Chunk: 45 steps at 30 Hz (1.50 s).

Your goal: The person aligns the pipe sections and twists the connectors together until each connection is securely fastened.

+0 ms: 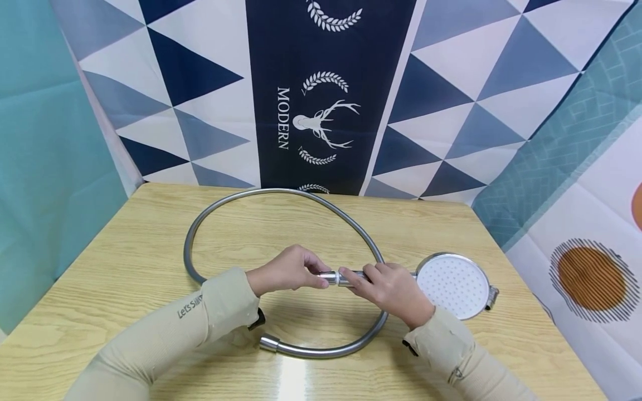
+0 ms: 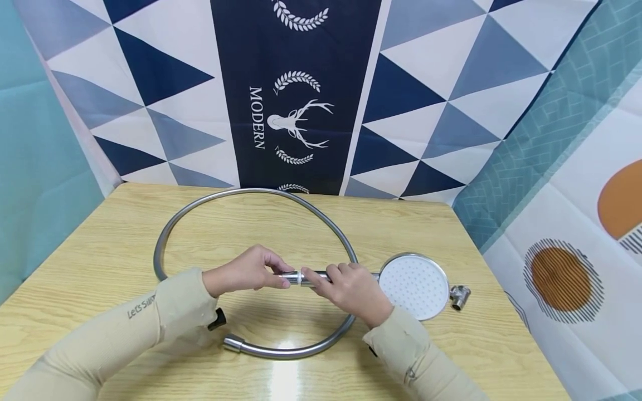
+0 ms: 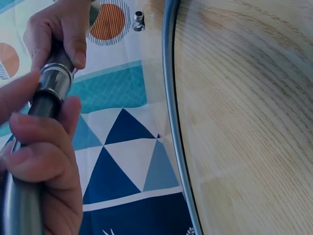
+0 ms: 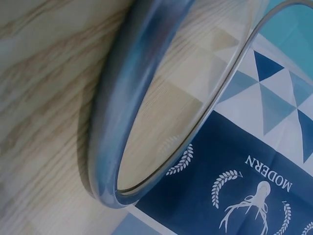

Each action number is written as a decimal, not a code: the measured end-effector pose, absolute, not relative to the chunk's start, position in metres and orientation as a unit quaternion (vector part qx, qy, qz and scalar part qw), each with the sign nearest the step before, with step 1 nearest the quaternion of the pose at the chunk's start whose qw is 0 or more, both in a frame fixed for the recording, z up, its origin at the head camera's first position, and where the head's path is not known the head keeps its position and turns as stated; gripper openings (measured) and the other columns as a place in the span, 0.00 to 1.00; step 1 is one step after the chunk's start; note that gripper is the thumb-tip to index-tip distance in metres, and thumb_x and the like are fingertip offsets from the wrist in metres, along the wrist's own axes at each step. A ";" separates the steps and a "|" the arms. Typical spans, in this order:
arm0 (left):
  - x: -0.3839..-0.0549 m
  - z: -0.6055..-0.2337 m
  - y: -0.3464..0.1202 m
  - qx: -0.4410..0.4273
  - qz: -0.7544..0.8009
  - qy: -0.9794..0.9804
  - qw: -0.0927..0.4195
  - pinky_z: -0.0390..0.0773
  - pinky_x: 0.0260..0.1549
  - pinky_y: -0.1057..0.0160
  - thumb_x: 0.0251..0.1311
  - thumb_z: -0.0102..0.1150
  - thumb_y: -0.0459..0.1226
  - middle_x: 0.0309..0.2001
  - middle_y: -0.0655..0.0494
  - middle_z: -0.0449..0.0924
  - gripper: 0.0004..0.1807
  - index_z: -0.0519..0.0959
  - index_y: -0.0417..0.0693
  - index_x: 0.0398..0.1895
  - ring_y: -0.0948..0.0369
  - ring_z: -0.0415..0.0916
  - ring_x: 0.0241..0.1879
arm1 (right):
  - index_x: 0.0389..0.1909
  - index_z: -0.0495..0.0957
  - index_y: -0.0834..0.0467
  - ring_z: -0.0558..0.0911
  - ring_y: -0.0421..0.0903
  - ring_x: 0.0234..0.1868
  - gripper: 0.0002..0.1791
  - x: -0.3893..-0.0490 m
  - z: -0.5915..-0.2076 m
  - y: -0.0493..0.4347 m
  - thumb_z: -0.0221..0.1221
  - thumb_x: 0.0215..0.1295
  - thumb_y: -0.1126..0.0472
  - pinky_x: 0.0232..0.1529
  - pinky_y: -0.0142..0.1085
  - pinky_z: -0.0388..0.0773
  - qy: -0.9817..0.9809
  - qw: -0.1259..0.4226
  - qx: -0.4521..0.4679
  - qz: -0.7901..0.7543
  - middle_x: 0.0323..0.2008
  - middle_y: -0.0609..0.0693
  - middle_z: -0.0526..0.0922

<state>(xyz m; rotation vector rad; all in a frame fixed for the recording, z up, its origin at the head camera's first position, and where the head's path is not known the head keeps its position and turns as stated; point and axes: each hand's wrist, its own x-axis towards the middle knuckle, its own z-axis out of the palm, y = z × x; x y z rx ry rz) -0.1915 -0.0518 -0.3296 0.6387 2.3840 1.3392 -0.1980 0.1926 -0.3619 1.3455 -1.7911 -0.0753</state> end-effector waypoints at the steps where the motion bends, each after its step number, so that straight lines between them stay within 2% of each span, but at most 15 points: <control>1: -0.192 -0.330 -0.053 0.235 0.470 0.835 0.164 0.62 0.13 0.71 0.57 0.65 0.32 0.29 0.56 0.82 0.09 0.85 0.38 0.40 0.67 0.60 0.14 | 0.52 0.78 0.57 0.66 0.39 0.12 0.17 -0.198 -0.362 0.193 0.43 0.77 0.55 0.12 0.29 0.65 -0.719 0.435 0.541 -0.029 0.18 0.49 0.73; 6: -0.192 -0.329 -0.057 0.265 0.466 0.829 0.161 0.61 0.12 0.71 0.62 0.60 0.30 0.34 0.52 0.84 0.11 0.83 0.35 0.46 0.67 0.58 0.11 | 0.52 0.78 0.57 0.67 0.39 0.13 0.18 -0.199 -0.361 0.192 0.43 0.77 0.55 0.13 0.29 0.65 -0.718 0.434 0.543 -0.028 0.18 0.49 0.73; 10: -0.191 -0.328 -0.056 0.266 0.459 0.835 0.148 0.71 0.24 0.69 0.60 0.63 0.30 0.36 0.52 0.85 0.11 0.83 0.37 0.45 0.68 0.72 0.24 | 0.51 0.79 0.57 0.67 0.39 0.12 0.18 -0.199 -0.360 0.193 0.42 0.77 0.54 0.13 0.29 0.66 -0.720 0.433 0.542 -0.028 0.19 0.49 0.73; 13: -0.192 -0.329 -0.056 0.269 0.456 0.838 0.133 0.73 0.35 0.68 0.58 0.65 0.31 0.37 0.52 0.85 0.12 0.84 0.37 0.44 0.67 0.76 0.35 | 0.51 0.79 0.57 0.66 0.39 0.12 0.19 -0.198 -0.358 0.193 0.42 0.77 0.54 0.13 0.29 0.66 -0.721 0.431 0.541 -0.027 0.19 0.49 0.73; 23: -0.190 -0.333 -0.052 0.260 0.466 0.840 0.101 0.72 0.29 0.69 0.53 0.68 0.30 0.35 0.51 0.85 0.09 0.86 0.39 0.38 0.62 0.77 0.34 | 0.52 0.79 0.57 0.66 0.40 0.11 0.18 -0.197 -0.358 0.195 0.43 0.77 0.53 0.12 0.29 0.64 -0.726 0.428 0.538 -0.019 0.18 0.49 0.72; 29: -0.193 -0.334 -0.056 0.311 0.463 0.823 0.103 0.66 0.20 0.71 0.59 0.60 0.29 0.36 0.50 0.85 0.09 0.84 0.35 0.42 0.67 0.70 0.24 | 0.52 0.78 0.57 0.65 0.39 0.11 0.18 -0.196 -0.358 0.195 0.43 0.77 0.53 0.12 0.29 0.63 -0.727 0.425 0.539 -0.015 0.18 0.49 0.73; 34: -0.197 -0.331 -0.058 0.327 0.439 0.825 0.141 0.70 0.26 0.71 0.65 0.55 0.29 0.35 0.50 0.84 0.11 0.81 0.31 0.46 0.70 0.70 0.28 | 0.54 0.77 0.57 0.64 0.39 0.11 0.18 -0.197 -0.359 0.195 0.44 0.77 0.54 0.12 0.28 0.61 -0.725 0.427 0.540 -0.024 0.18 0.49 0.71; 36: -0.197 -0.328 -0.057 0.301 0.431 0.833 0.173 0.68 0.23 0.71 0.66 0.54 0.30 0.32 0.53 0.83 0.10 0.81 0.33 0.45 0.69 0.68 0.23 | 0.56 0.76 0.56 0.63 0.39 0.11 0.18 -0.198 -0.360 0.195 0.44 0.77 0.54 0.12 0.28 0.60 -0.723 0.428 0.542 -0.032 0.17 0.48 0.70; 41: -0.195 -0.321 -0.049 0.231 0.412 0.848 0.240 0.62 0.14 0.70 0.69 0.50 0.30 0.27 0.54 0.76 0.10 0.82 0.35 0.38 0.65 0.60 0.14 | 0.58 0.74 0.56 0.62 0.38 0.12 0.18 -0.199 -0.362 0.193 0.44 0.76 0.55 0.12 0.28 0.59 -0.718 0.427 0.547 -0.041 0.17 0.48 0.69; 45: -0.193 -0.321 -0.045 0.219 0.415 0.850 0.242 0.62 0.17 0.70 0.69 0.48 0.28 0.25 0.52 0.71 0.10 0.79 0.33 0.33 0.64 0.60 0.17 | 0.55 0.76 0.56 0.61 0.38 0.12 0.17 -0.200 -0.364 0.190 0.43 0.77 0.55 0.12 0.28 0.59 -0.719 0.428 0.547 -0.037 0.17 0.48 0.68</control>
